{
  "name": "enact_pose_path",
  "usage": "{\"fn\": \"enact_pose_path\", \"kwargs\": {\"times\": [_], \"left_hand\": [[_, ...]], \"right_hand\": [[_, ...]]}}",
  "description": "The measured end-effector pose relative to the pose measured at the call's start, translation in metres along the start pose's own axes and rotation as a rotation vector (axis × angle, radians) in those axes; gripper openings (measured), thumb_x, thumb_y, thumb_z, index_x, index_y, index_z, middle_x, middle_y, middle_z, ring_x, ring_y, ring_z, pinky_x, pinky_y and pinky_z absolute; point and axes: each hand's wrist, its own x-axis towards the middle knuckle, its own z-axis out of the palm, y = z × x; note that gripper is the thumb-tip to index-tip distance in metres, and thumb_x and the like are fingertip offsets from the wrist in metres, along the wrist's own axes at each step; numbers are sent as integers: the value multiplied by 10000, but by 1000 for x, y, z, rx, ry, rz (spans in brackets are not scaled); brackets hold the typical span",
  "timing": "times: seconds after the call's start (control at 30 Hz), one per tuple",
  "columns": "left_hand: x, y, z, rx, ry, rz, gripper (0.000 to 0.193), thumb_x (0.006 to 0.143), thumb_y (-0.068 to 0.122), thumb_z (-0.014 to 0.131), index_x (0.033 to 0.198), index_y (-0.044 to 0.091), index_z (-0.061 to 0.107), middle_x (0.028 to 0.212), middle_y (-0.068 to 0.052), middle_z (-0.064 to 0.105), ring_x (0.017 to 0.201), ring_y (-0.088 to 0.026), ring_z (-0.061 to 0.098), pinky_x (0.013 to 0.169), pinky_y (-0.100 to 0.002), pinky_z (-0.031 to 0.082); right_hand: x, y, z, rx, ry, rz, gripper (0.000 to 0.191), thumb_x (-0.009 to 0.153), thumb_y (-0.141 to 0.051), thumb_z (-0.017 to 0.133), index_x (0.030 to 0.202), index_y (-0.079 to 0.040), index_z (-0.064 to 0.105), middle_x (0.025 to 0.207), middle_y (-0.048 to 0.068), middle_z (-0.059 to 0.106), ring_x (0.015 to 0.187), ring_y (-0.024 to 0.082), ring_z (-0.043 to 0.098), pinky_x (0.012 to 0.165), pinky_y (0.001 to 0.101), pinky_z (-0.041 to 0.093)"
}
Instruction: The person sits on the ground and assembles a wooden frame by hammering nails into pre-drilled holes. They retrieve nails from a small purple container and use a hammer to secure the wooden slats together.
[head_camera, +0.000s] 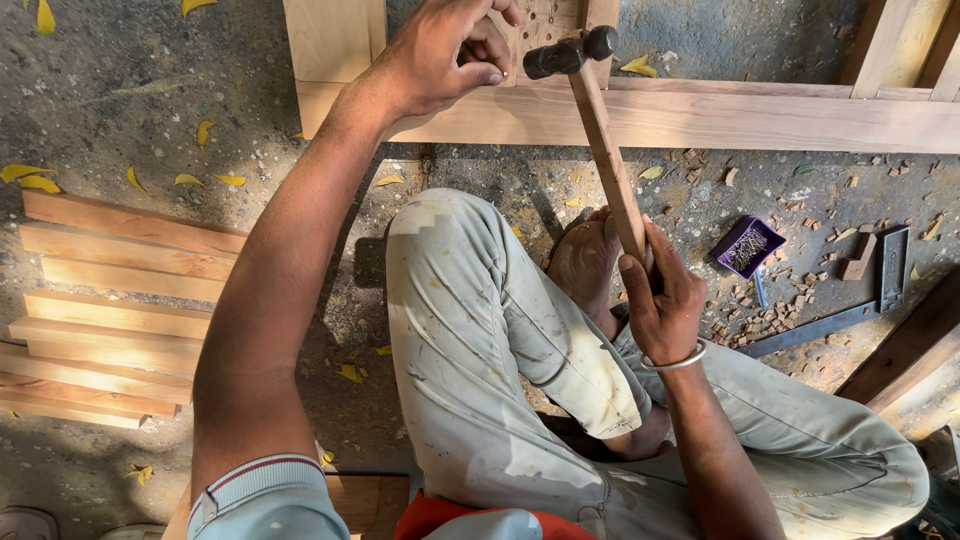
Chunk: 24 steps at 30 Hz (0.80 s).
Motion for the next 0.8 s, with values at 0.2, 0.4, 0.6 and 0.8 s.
{"fn": "enact_pose_path", "kwargs": {"times": [0.2,0.4,0.6,0.8], "left_hand": [[-2,-1,-2,-26,-19,-75,459,991,-2,764,1356,49,490,981,-70,770,965,-189,762,879,-338,608],[-2,4,-1,-62,1,-123,476,990,21,766,1371,72,486,994,-66,776,966,-179,768,877,-329,615],[-2,5,-4,-61,11,-93,529,939,2,781,1357,73,464,947,-59,781,953,-179,772,871,-346,595],[-4,-2,2,-18,2,-124,557,952,22,796,1388,86,455,960,-46,777,956,-172,770,871,-335,605]], "right_hand": [[4,-4,0,-139,0,-56,446,1025,-87,684,1438,51,590,783,137,674,590,142,614,533,306,450],[5,-5,12,-233,101,-272,415,1076,-60,656,1465,38,550,968,203,695,779,260,713,630,368,527],[13,-1,15,-281,41,-280,440,1060,-71,669,1476,25,563,1000,215,713,783,279,708,622,366,531],[8,4,2,-246,140,-293,438,1098,-81,668,1495,36,525,937,190,705,707,195,663,580,349,489]]}}
